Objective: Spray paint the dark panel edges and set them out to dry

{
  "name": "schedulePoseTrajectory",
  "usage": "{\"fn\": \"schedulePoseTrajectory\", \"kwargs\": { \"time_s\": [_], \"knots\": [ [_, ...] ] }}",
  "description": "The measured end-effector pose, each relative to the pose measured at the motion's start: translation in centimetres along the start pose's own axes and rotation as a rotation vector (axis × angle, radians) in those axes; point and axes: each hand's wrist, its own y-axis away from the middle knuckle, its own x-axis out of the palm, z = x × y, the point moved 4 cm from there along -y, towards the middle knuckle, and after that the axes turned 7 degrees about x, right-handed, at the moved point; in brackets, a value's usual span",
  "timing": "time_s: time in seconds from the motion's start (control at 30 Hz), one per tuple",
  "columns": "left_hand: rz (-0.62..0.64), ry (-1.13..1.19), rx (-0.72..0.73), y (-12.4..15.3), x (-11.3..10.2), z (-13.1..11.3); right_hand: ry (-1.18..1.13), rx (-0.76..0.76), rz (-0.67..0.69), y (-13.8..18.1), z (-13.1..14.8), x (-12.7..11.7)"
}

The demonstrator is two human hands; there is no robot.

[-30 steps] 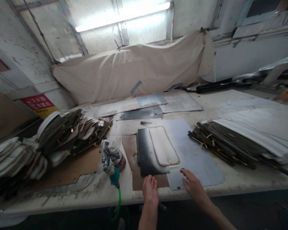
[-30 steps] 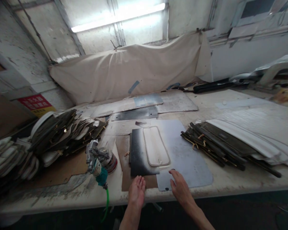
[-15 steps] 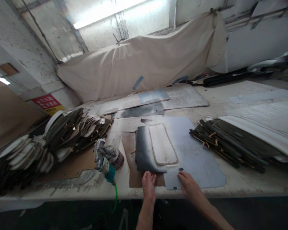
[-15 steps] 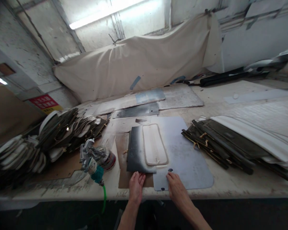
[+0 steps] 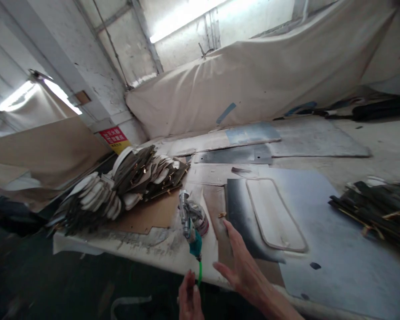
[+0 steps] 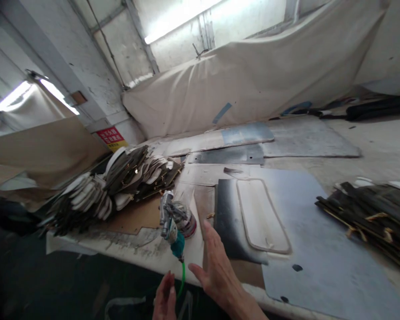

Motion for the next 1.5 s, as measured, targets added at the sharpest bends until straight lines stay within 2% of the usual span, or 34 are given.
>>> {"fn": "schedulePoseTrajectory", "kwargs": {
  "time_s": [0.07, 0.17, 0.27, 0.33, 0.47, 0.63, 0.73, 0.83, 0.93, 1.03, 1.1, 1.17, 1.23, 1.3, 1.37, 1.5],
  "knots": [
    [-0.036, -0.001, 0.068, -4.7, -1.5, -2.4, -0.052, -0.011, 0.059, -3.2, 3.0, 4.2],
    [0.064, 0.048, 0.081, -10.9, -1.7, -4.7, -0.094, 0.008, 0.079, -7.4, 4.9, 9.6],
    [0.232, 0.132, 0.042, -15.2, -0.4, -4.7, -0.072, 0.01, 0.078, -10.2, 4.8, 13.5],
    [0.315, 0.176, 0.002, -17.0, 0.6, -3.7, -0.024, 0.001, 0.024, -11.4, 4.5, 15.0],
    [0.446, 0.202, -0.112, -18.6, 2.6, -0.7, 0.064, 0.02, -0.117, -13.0, 4.9, 15.6],
    [0.444, 0.089, -0.098, -19.3, 4.1, 2.6, -0.088, 0.1, -0.082, -14.7, 5.3, 14.8],
    [0.538, 0.035, -0.069, -19.4, 5.1, 3.1, -0.164, 0.048, -0.158, -14.9, 4.9, 14.2],
    [0.58, 0.015, -0.026, -18.6, 5.5, 2.2, -0.204, -0.001, -0.181, -14.6, 4.6, 14.0],
    [0.559, 0.046, 0.046, -16.8, 4.6, 1.0, -0.239, 0.022, -0.242, -13.5, 5.0, 12.1],
    [0.46, 0.049, 0.102, -14.8, 2.5, 0.9, -0.35, 0.128, -0.267, -10.3, 5.8, 7.6],
    [0.426, -0.033, 0.103, -14.0, 1.1, 1.8, -0.47, 0.193, -0.199, -6.7, 6.1, 3.8],
    [0.456, -0.132, 0.116, -13.3, 0.4, 2.8, -0.489, 0.232, -0.214, -2.5, 5.9, -0.3],
    [0.503, -0.17, 0.169, -12.4, 0.7, 3.3, -0.44, 0.343, -0.259, 2.0, 5.0, -3.8],
    [0.529, -0.149, 0.246, -10.8, 2.0, 2.9, -0.36, 0.461, -0.313, 6.1, 3.4, -6.5],
    [0.618, -0.07, 0.283, -8.2, 4.5, 1.9, -0.269, 0.532, -0.305, 9.4, 1.7, -8.3],
    [0.954, 0.175, 0.189, -0.7, 11.9, -0.5, -0.125, 0.56, -0.304, 13.9, -1.6, -10.7]
  ]
}}
